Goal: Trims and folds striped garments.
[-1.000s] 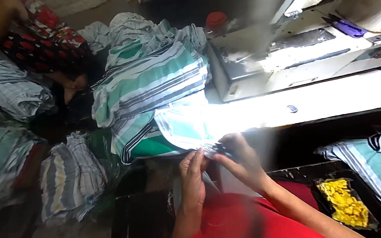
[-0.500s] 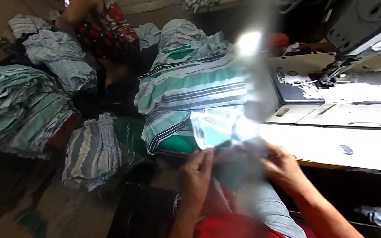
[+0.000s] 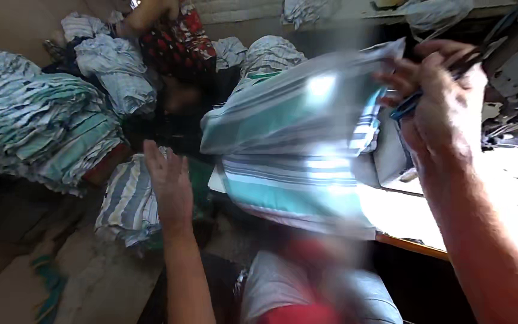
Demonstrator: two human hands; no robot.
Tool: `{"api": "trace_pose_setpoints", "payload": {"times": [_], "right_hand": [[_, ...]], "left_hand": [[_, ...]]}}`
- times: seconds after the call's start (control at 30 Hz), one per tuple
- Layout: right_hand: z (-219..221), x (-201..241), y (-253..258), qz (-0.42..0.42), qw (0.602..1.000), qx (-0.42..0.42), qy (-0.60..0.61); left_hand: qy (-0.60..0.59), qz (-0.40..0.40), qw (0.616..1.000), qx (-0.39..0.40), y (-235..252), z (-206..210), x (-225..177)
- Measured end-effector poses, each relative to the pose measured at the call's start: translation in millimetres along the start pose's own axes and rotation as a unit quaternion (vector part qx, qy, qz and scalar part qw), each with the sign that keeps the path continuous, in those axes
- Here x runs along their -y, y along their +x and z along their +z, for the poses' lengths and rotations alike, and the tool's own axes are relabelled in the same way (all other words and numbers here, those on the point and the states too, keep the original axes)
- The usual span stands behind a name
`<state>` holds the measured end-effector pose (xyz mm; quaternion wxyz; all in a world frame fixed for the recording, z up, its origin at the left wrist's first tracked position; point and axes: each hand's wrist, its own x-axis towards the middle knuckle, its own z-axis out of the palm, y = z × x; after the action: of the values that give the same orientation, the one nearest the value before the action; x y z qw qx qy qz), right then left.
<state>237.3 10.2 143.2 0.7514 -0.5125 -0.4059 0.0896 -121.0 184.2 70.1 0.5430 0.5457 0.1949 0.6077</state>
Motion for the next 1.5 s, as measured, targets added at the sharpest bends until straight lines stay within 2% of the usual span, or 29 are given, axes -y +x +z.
{"api": "trace_pose_setpoints", "payload": {"times": [0.07,0.13,0.17,0.23,0.3,0.37,0.43,0.47,0.5,0.53,0.63,0.67,0.73,0.77,0.83,0.93,1.0,1.03,1.13,1.2,1.27,1.4,1.5], "right_hand": [[3,-3,-2,-0.022,1.0,-0.003,0.01],[16,-11,-16,-0.045,0.997,0.033,-0.057],[26,-16,-27,-0.041,0.992,0.067,-0.095],[45,-29,-54,-0.034,0.967,0.167,-0.19],[68,-42,-84,-0.005,0.915,0.31,-0.26],[88,-63,-120,-0.064,0.851,0.423,-0.303],[98,-85,-149,-0.227,0.776,0.449,-0.381],[100,-92,-155,-0.277,0.747,0.44,-0.413],[101,-94,-155,-0.293,0.742,0.427,-0.426],[101,-89,-149,-0.272,0.76,0.417,-0.418],[96,-62,-121,-0.102,0.866,0.367,-0.325],[93,-55,-112,-0.072,0.897,0.335,-0.279],[84,-47,-98,-0.075,0.934,0.278,-0.214],[81,-45,-96,-0.092,0.939,0.262,-0.202],[79,-46,-99,-0.109,0.924,0.297,-0.213],[90,-54,-118,-0.09,0.838,0.427,-0.327],[99,-54,-132,-0.093,0.791,0.46,-0.392],[99,-54,-135,-0.087,0.805,0.442,-0.385],[86,-56,-118,-0.058,0.914,0.312,-0.254],[78,-44,-99,-0.009,0.953,0.231,-0.194],[72,-41,-84,0.043,0.968,0.181,-0.167],[69,-49,-76,0.105,0.977,0.154,-0.101],[71,-47,-78,0.136,0.975,0.17,-0.043]], "left_hand": [[0.074,0.046,0.995,-0.041,3,1,-9],[0.094,0.036,0.987,-0.129,-12,3,1],[0.089,0.003,0.979,-0.185,-25,5,13],[0.076,-0.119,0.958,-0.25,-55,10,44],[0.044,-0.272,0.932,-0.237,-88,21,68],[-0.031,-0.416,0.887,-0.2,-113,36,82],[-0.132,-0.484,0.853,-0.146,-127,46,89],[-0.166,-0.485,0.849,-0.127,-130,50,89],[-0.184,-0.474,0.854,-0.113,-132,54,88],[-0.191,-0.459,0.862,-0.101,-132,58,86],[-0.204,-0.441,0.869,-0.09,-133,61,81],[-0.205,-0.443,0.869,-0.082,-133,61,79],[-0.199,-0.454,0.866,-0.069,-133,61,76],[-0.191,-0.46,0.864,-0.07,-133,62,75],[-0.16,-0.459,0.87,-0.086,-130,64,74],[-0.108,-0.368,0.919,-0.095,-124,66,70],[-0.102,-0.28,0.952,-0.074,-119,67,61],[-0.107,-0.235,0.965,-0.056,-116,67,56],[-0.113,-0.15,0.982,-0.033,-107,64,50],[-0.092,-0.182,0.977,-0.064,-104,62,47],[-0.074,-0.255,0.962,-0.062,-101,63,41],[-0.092,-0.357,0.926,0.081,-99,78,37],[-0.149,-0.405,0.895,0.108,-96,98,39]]}}
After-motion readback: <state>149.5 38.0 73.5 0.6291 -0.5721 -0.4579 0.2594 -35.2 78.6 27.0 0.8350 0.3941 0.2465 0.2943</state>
